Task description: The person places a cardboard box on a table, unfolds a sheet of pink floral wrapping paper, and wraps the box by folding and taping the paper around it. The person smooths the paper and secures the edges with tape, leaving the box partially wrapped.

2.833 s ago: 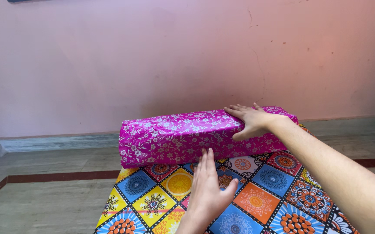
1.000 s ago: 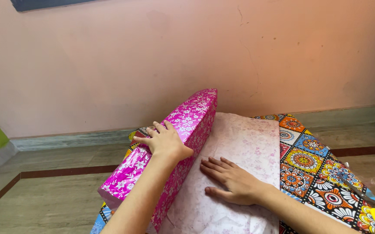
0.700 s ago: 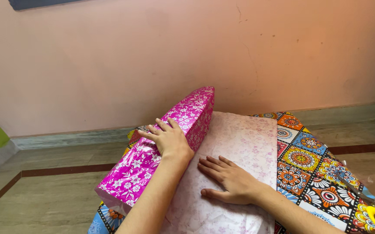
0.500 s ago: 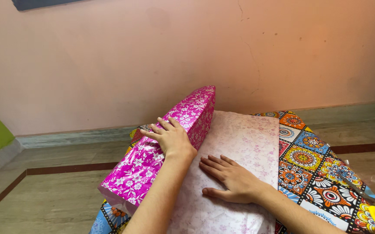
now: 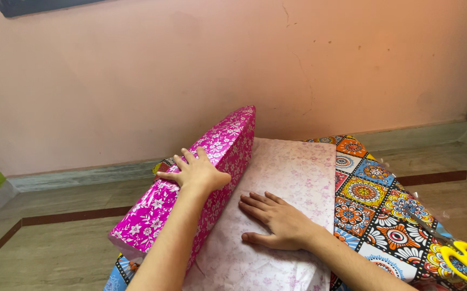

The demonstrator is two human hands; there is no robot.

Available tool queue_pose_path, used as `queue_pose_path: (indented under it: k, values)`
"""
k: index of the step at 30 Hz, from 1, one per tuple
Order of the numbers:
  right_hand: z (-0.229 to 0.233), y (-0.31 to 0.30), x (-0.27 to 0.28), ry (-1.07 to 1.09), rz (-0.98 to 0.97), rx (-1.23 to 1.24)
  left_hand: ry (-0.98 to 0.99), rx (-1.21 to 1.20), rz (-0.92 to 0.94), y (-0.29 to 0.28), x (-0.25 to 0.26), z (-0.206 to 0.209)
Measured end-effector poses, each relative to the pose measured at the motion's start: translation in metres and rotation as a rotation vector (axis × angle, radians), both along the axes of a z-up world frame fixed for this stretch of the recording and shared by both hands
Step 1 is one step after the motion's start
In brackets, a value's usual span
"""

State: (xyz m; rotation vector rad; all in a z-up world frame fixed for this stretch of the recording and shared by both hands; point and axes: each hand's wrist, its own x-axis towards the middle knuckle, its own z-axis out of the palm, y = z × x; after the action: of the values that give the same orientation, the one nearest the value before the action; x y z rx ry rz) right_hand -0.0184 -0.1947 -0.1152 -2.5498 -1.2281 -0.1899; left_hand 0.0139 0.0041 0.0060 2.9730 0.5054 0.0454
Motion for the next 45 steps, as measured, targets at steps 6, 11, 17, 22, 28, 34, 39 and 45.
queue_pose_path:
  k: [6, 11, 17, 22, 28, 34, 39, 45]
  values:
    - [-0.001, 0.0, 0.0, -0.004, 0.001, 0.008, 0.072, -0.125, 0.095, 0.028, 0.007, 0.013]
    - [-0.001, 0.0, 0.001, -0.002, -0.003, 0.032, 0.022, 0.016, 0.028, 0.02, 0.006, 0.004]
    - [0.005, 0.009, -0.006, -0.041, -0.068, 0.016, -0.021, 0.091, -0.139, 0.028, 0.014, 0.004]
    - [0.006, 0.027, -0.019, -0.15, -0.131, 0.049, -0.09, 0.209, -0.4, 0.035, 0.029, 0.005]
    - [0.005, 0.043, -0.031, -0.215, -0.193, 0.087, 0.003, 0.445, -0.583, 0.032, 0.047, 0.018]
    - [0.015, 0.047, -0.041, -0.171, -0.227, 0.108, 0.005, 0.491, -0.643, 0.029, 0.05, 0.022]
    - [0.024, 0.07, -0.05, -0.045, -0.418, -0.048, -0.072, 0.462, -0.722, 0.023, 0.055, 0.015]
    - [0.027, 0.091, -0.052, -0.102, -0.543, -0.092, -0.086, 0.457, -0.788, 0.015, 0.066, 0.012]
